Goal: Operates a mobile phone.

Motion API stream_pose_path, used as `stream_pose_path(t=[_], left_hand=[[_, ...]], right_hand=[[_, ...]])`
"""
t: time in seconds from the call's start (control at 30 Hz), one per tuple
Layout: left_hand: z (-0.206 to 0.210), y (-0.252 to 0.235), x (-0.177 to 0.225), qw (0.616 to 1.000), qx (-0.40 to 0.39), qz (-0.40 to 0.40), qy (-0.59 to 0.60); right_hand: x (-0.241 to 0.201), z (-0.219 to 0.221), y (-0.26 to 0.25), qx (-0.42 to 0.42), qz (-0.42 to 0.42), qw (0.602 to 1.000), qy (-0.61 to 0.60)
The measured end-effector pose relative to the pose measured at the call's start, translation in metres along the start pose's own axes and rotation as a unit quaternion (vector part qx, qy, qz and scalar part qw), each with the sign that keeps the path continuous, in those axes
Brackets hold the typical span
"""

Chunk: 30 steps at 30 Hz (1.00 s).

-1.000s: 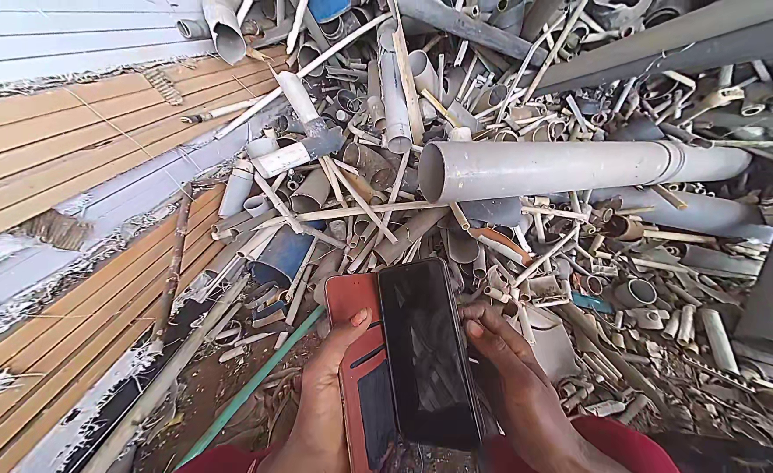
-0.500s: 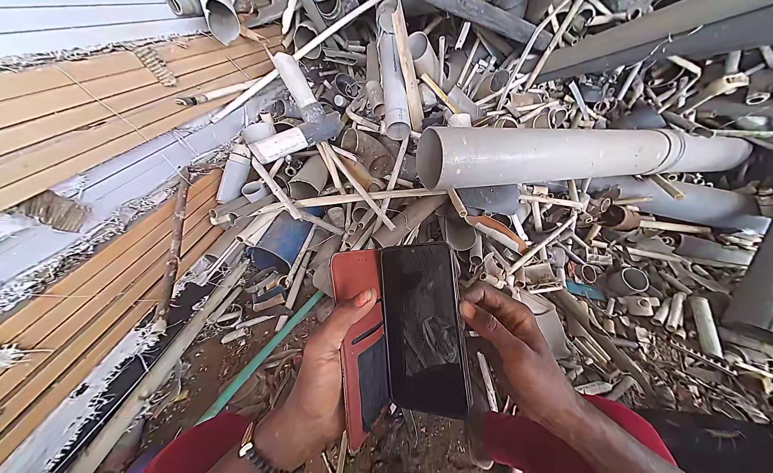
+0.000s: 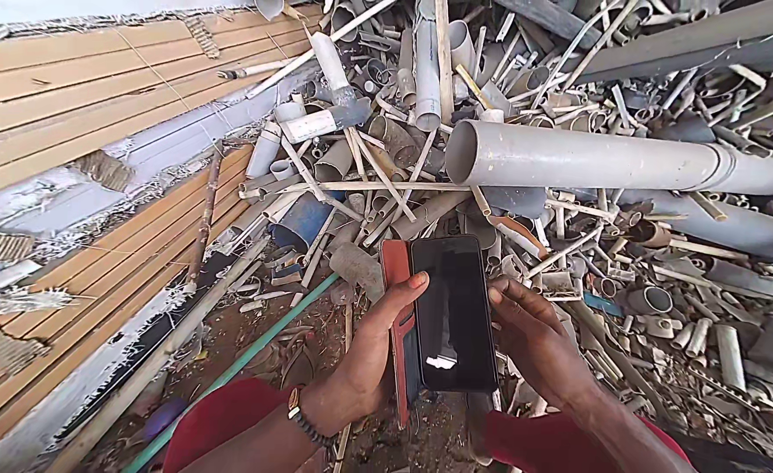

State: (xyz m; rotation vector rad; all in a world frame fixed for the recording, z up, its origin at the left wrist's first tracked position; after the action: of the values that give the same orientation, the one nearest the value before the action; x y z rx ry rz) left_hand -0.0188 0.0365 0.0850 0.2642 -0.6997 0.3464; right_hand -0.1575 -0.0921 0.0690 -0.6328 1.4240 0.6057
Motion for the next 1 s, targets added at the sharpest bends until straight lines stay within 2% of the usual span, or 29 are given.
stream_pose_path(t=[0.23, 0.47, 0.53, 0.7, 0.77, 1.0], left_hand=[[0.000, -0.002, 0.010, 0.996, -0.061, 0.013, 0.063], [-0.006, 0.005, 0.012, 0.997, -0.054, 0.013, 0.051], [-0.010, 0.006, 0.011, 0.998, -0.039, 0.012, 0.039], [-0.018, 0.007, 0.011, 0.999, -0.032, 0.013, 0.026], [-0.019, 0.007, 0.011, 0.999, -0.020, 0.020, 0.017], [-0.021, 0.006, 0.005, 1.000, 0.007, 0.015, -0.014]], right_hand=[[-0.010, 0.002, -0.002, 0.029, 0.013, 0.998, -0.057], [-0.007, 0.003, 0.002, 0.009, 0.065, 0.997, -0.038], [-0.004, 0.002, 0.005, -0.013, 0.074, 0.997, -0.031], [-0.001, 0.004, 0.011, -0.138, 0.003, 0.988, 0.070], [-0.001, 0.010, 0.015, -0.156, 0.011, 0.984, 0.085], [0.000, 0.022, 0.016, -0.109, 0.074, 0.984, 0.117]])
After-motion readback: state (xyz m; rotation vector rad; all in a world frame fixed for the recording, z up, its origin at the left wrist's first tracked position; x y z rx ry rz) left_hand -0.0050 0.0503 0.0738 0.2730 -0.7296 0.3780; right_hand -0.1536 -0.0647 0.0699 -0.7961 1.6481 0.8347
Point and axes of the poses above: each hand's wrist, its own y-axis away from the middle knuckle, its own z-axis out of the palm, x = y × z, the point moved 3 cm from there along -y, towards the middle knuckle, and after that the axes turned 9 degrees about y, right-handed, at the moved point
